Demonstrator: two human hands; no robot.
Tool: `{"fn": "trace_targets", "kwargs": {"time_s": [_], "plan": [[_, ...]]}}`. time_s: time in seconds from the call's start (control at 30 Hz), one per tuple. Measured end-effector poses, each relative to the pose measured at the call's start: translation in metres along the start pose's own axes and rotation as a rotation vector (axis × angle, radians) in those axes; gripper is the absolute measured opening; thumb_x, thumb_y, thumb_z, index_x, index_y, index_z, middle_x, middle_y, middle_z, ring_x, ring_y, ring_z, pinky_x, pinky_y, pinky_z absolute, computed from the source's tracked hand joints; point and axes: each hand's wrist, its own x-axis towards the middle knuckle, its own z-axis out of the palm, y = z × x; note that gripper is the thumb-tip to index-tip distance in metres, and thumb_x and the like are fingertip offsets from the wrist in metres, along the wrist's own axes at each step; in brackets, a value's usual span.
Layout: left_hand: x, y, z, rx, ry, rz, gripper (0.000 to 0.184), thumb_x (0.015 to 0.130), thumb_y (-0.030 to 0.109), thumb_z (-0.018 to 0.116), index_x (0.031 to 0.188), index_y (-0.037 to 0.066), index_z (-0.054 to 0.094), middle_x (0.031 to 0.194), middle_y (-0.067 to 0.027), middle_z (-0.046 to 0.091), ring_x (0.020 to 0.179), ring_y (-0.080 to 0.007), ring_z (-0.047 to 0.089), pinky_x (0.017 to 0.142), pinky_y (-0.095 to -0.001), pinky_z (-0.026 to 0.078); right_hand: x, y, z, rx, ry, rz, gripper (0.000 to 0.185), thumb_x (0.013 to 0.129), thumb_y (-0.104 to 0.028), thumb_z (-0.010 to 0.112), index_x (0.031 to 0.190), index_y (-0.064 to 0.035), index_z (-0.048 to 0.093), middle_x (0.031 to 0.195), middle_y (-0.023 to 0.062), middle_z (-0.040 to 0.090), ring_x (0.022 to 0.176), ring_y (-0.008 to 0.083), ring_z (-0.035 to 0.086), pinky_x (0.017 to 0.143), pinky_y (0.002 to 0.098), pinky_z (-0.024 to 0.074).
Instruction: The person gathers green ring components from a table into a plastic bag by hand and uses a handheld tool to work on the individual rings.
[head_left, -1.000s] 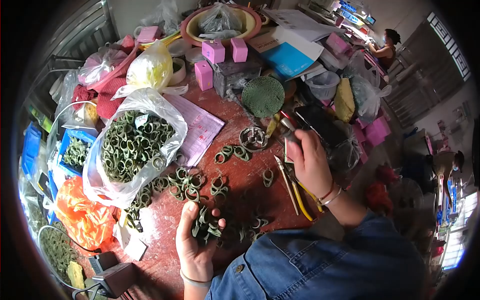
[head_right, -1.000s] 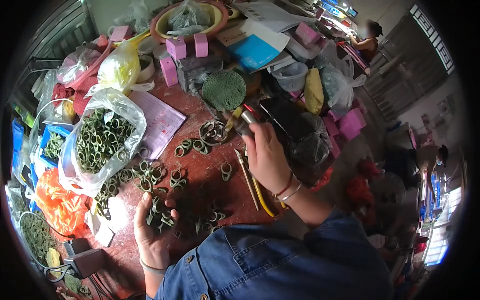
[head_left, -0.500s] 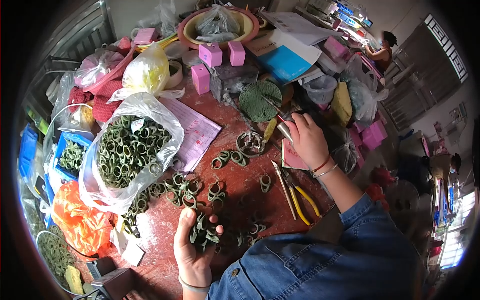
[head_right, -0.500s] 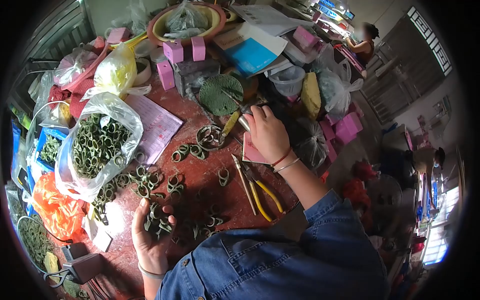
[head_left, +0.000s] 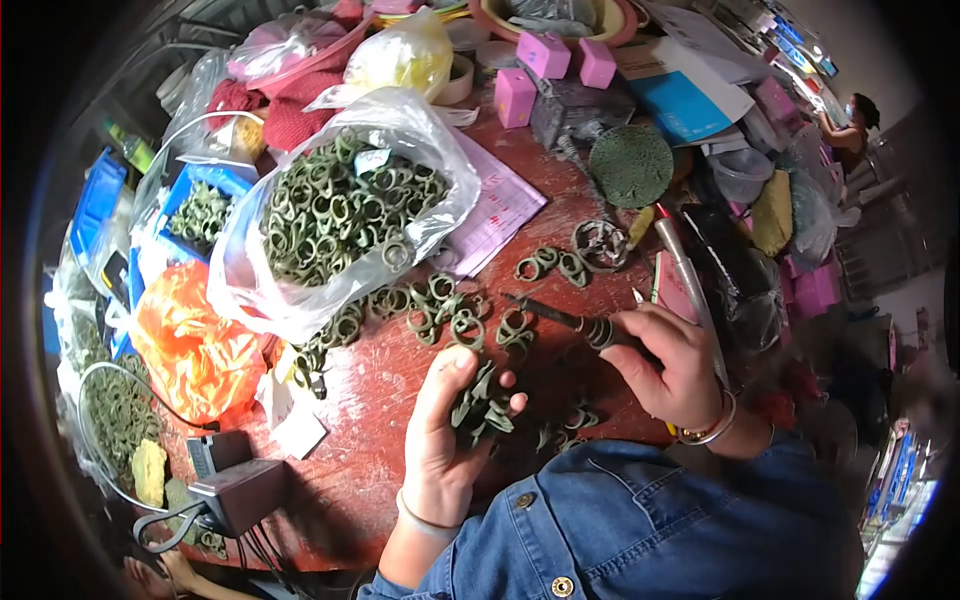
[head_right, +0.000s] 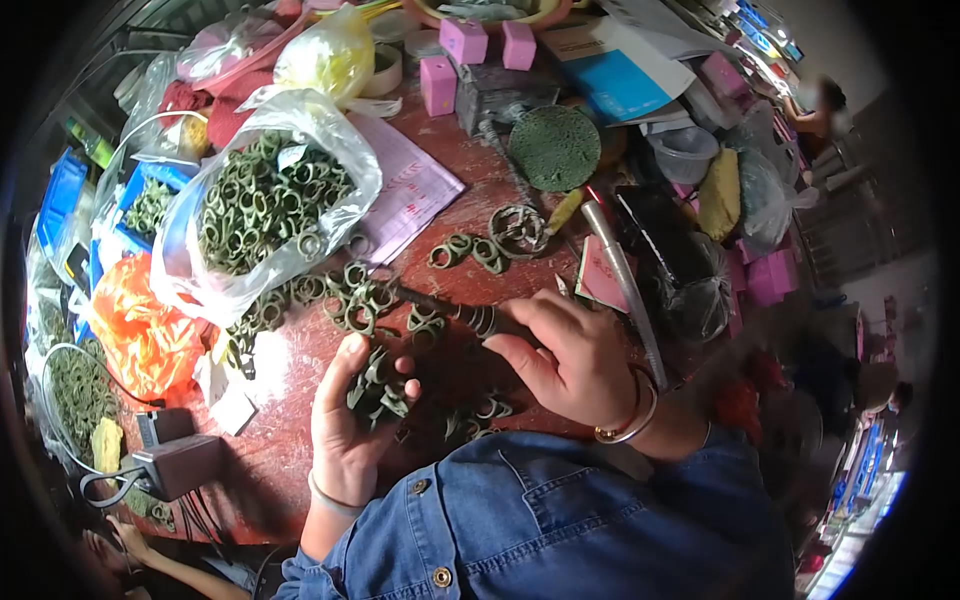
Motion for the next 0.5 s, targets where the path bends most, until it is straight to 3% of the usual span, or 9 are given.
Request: {"fn": "trace_targets", "kwargs": {"time_s": [0.5], "plan": [[0.0004,0.0,0.0018,-0.006,-0.013,0.007,0.018,0.098,0.017,0.065,0.111,0.006,0.059,0.106,-0.0107,0.067,0.094,-0.0226,0.065,0.079,-0.0435,0.06,-0.0048,-0.0047,0.009,0.044,-0.092,-0.011,0.024,0.09,-0.009,0.074,0.106,0.005,0.063,0.082,0.0144,0.059,0.063,0.0296,0.059,0.056,0.0378,0.0449]]}}
